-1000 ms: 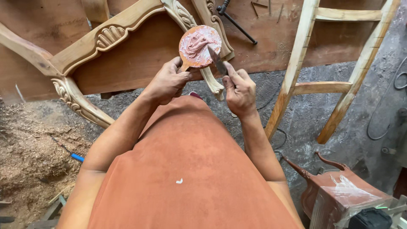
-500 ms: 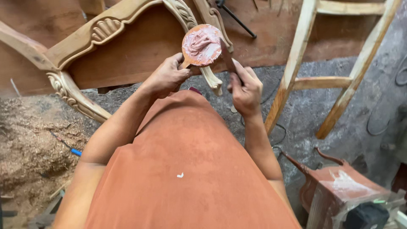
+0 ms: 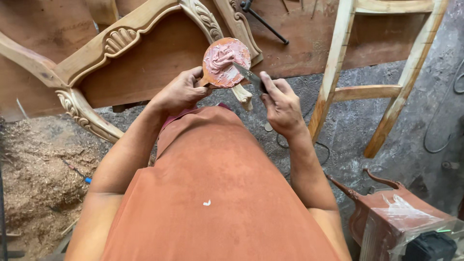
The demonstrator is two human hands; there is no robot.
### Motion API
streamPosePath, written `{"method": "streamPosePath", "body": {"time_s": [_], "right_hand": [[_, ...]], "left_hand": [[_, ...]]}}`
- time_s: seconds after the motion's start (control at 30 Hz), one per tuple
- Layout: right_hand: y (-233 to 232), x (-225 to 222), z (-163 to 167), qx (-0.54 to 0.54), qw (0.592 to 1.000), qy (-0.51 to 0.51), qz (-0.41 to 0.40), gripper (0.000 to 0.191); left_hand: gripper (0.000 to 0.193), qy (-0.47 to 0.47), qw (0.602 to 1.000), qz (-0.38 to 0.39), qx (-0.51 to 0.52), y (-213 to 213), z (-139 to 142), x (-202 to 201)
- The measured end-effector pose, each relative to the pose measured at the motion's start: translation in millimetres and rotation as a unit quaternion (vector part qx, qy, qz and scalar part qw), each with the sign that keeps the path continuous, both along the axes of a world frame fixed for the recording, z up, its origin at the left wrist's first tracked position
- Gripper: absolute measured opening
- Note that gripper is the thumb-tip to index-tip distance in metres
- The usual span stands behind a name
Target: The person mixes a reddish paste on a wooden palette using a putty knife, then applies the paste to a wooden slat and attaches it to a chair frame. The person uses a power drill to secure the slat to the frame.
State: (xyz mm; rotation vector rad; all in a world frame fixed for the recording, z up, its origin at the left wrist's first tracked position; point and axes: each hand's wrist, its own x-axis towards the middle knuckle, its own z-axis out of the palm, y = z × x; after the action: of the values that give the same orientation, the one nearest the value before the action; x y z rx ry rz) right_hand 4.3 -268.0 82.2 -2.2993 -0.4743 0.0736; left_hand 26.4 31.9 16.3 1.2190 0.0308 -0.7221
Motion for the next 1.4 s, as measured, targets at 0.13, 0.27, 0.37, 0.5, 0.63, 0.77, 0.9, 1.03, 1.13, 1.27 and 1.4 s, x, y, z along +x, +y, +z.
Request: {"method": "streamPosePath", "body": {"time_s": [0.13, 0.27, 0.37, 0.5, 0.63, 0.77, 0.9, 1.03, 1.13, 1.27, 1.4], "right_hand": [[-5, 2, 2, -0.117, 0.993, -0.009, 0.027, 0.053], [-27, -5, 5, -0.094, 0.995, 0.026, 0.03, 0.049], [-40, -9, 3, 0.088, 0.983, 0.162, -0.007, 0.041], [-37, -12, -7, 0.2, 0.941, 0.267, -0.052, 0.034], [-37, -18, -15, 0.23, 0.926, 0.294, -0.063, 0.031], [-56, -31, -19, 0.179, 0.938, 0.288, -0.074, 0.031], [-78, -49, -28, 0.153, 0.941, 0.293, -0.066, 0.03], [-92, -72, -39, 0.177, 0.922, 0.33, -0.1, 0.03], [-100, -92, -37, 0.175, 0.912, 0.343, -0.143, 0.032], [-104, -110, -22, 0.251, 0.875, 0.368, -0.189, 0.033], [-87, -116, -9, 0.317, 0.85, 0.376, -0.191, 0.036]], "left_hand": [[0.047, -0.014, 0.996, 0.022, -0.086, 9, 2, 0], [0.045, 0.016, 0.999, 0.022, -0.031, 23, 14, 1], [0.043, -0.004, 0.997, 0.007, 0.08, 23, 24, 4], [0.044, -0.009, 0.995, -0.067, 0.07, 5, 29, 0], [0.042, -0.008, 0.998, -0.067, 0.008, -15, 26, -13], [0.047, 0.015, 0.995, -0.061, -0.079, -30, 15, -25], [0.05, 0.059, 0.993, -0.072, -0.08, -41, 5, -41], [0.044, 0.076, 0.989, -0.09, -0.085, -46, 1, -48], [0.045, 0.071, 0.991, -0.096, -0.058, -43, 1, -43], [0.054, 0.02, 0.99, -0.134, 0.036, -31, 4, -28], [0.056, 0.016, 0.978, -0.202, -0.048, -31, 6, -21]]}}
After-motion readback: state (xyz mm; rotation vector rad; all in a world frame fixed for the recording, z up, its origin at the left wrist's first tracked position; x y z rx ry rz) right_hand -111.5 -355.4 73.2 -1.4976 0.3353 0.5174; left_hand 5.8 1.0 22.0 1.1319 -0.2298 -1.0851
